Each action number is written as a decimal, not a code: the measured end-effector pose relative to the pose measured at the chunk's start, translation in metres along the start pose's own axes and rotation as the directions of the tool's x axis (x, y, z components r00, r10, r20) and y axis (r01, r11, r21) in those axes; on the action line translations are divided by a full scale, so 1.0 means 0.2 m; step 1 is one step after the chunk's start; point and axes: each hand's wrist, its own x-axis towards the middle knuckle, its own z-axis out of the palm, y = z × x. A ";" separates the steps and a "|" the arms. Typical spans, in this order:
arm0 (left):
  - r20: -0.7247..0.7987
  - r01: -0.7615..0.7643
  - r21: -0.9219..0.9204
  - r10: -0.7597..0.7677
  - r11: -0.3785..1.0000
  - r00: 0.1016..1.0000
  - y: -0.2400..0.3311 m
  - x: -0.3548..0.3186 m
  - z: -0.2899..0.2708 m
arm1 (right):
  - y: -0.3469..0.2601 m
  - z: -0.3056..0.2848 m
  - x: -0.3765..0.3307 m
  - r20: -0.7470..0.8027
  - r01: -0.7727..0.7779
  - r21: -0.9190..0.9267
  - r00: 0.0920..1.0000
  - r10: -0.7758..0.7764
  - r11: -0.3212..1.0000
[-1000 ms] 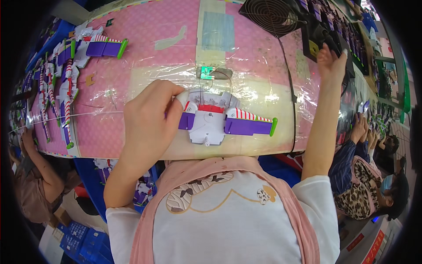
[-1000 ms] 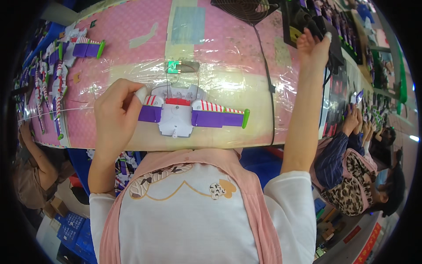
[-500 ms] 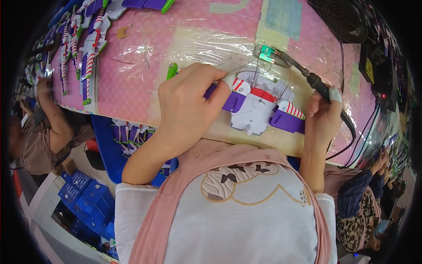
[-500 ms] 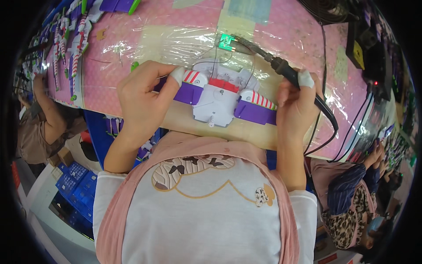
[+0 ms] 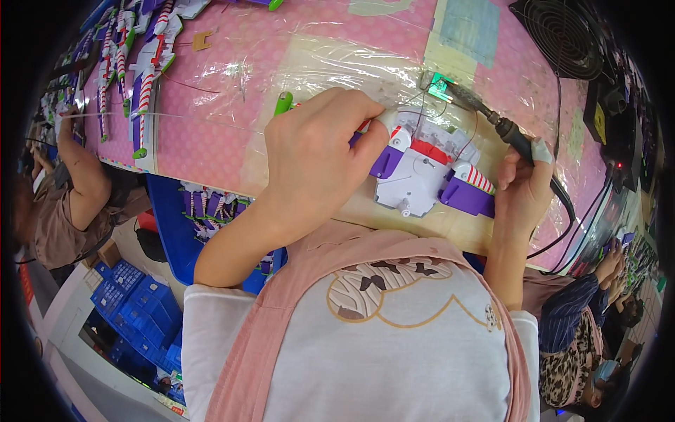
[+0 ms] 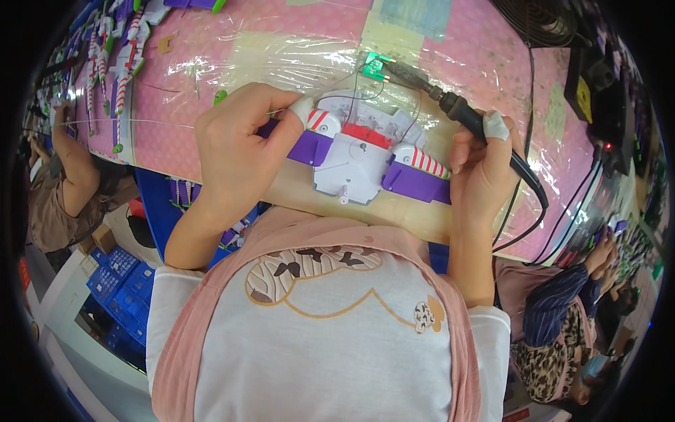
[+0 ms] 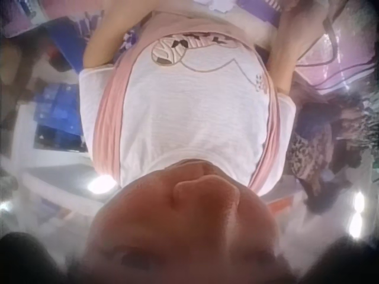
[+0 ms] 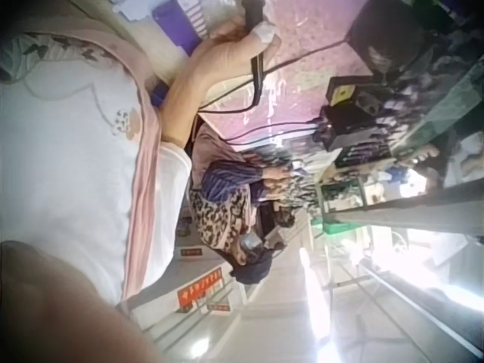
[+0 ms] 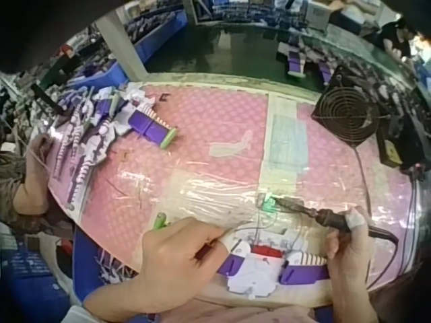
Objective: Soldering electrical wires onto small plastic toy components on a factory assembly line.
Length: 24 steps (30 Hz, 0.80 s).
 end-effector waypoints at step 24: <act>0.082 0.012 0.007 -0.013 1.000 0.997 0.00 0.00 -0.05 | -0.01 0.01 -0.02 0.001 -0.066 -0.011 0.998 0.066 0.998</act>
